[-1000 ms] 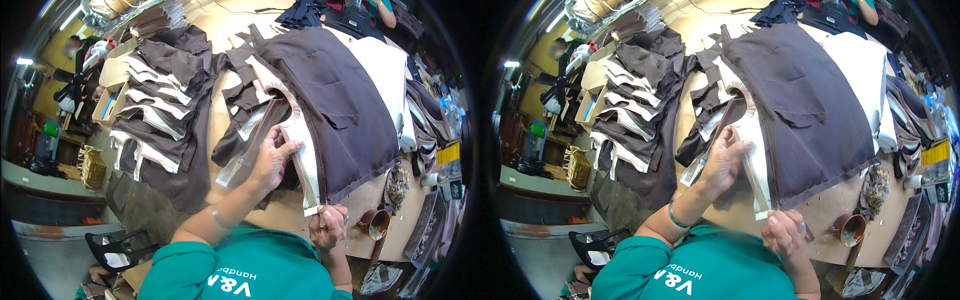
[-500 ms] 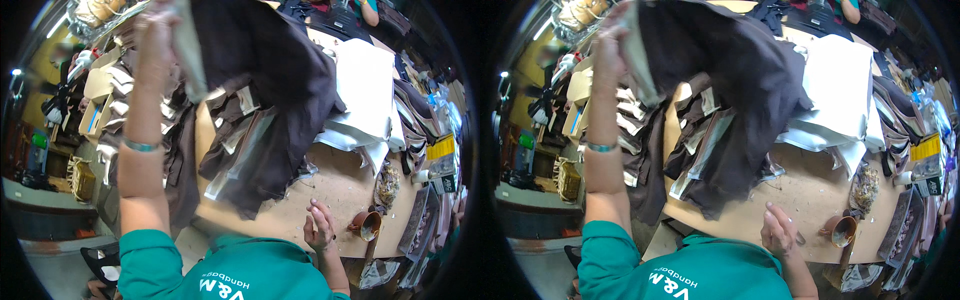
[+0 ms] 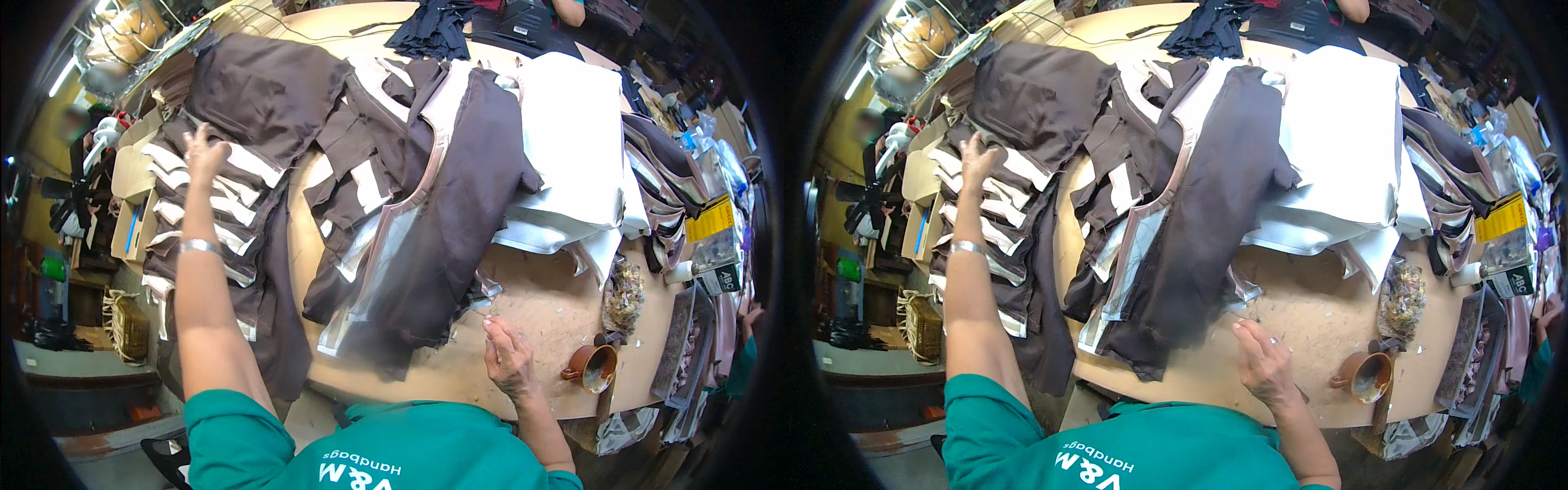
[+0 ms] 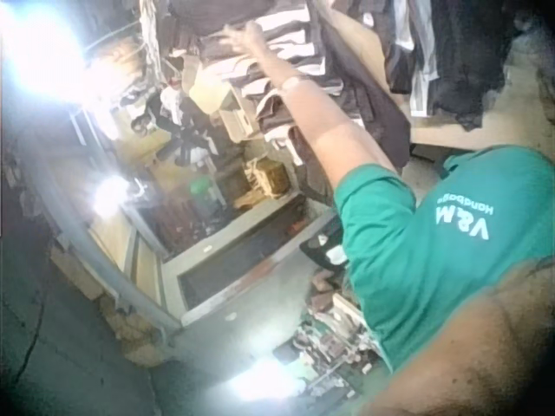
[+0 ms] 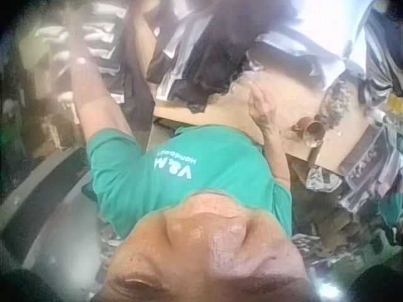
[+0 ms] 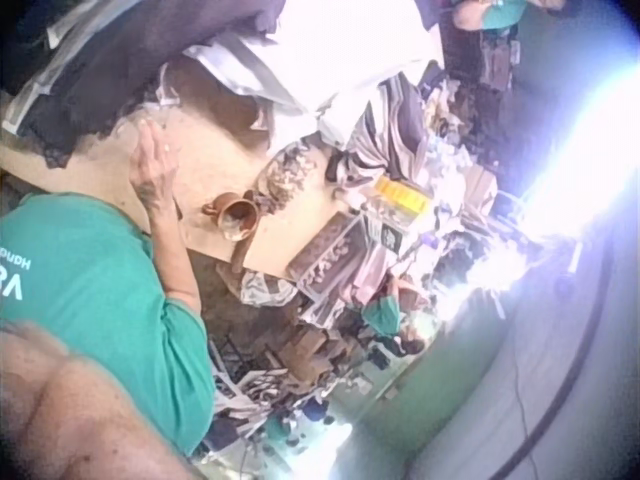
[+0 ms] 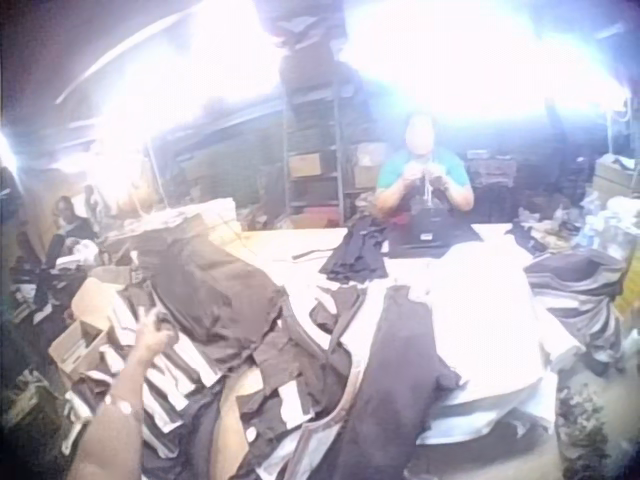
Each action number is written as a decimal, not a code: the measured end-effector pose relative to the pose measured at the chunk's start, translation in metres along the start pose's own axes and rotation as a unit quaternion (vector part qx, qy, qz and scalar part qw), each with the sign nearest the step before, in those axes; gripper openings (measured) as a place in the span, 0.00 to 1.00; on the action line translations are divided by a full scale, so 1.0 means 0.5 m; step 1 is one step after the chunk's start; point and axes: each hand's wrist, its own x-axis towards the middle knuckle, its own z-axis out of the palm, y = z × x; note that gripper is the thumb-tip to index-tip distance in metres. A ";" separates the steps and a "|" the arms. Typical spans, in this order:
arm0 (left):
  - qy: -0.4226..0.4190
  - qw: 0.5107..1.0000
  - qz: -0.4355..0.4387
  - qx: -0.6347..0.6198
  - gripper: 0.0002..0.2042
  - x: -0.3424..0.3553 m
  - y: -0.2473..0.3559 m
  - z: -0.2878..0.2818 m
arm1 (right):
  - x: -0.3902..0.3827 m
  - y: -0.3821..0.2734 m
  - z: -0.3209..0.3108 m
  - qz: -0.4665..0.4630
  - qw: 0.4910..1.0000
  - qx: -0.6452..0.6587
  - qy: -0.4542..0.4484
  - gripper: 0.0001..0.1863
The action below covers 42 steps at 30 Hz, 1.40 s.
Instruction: The person handles dark fabric pieces with white lining, folding and aligning the edges by hand. They use a small cutting tool to trim excess material from the fabric edges and continue to adjust and smooth the seams throughout the process.
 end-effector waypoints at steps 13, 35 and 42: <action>-0.150 0.864 0.470 -0.103 0.10 -0.588 0.465 -0.001 | -0.009 -0.011 -0.004 -0.011 0.999 0.004 0.036 0.20; -0.313 0.626 -0.039 -0.713 0.31 -0.701 0.487 0.008 | 0.029 -0.020 -0.029 0.229 0.826 0.480 0.185 0.38; -0.355 0.660 -0.009 -0.662 0.25 -0.829 0.383 -0.021 | -0.057 0.016 -0.034 0.265 0.892 0.334 0.153 0.28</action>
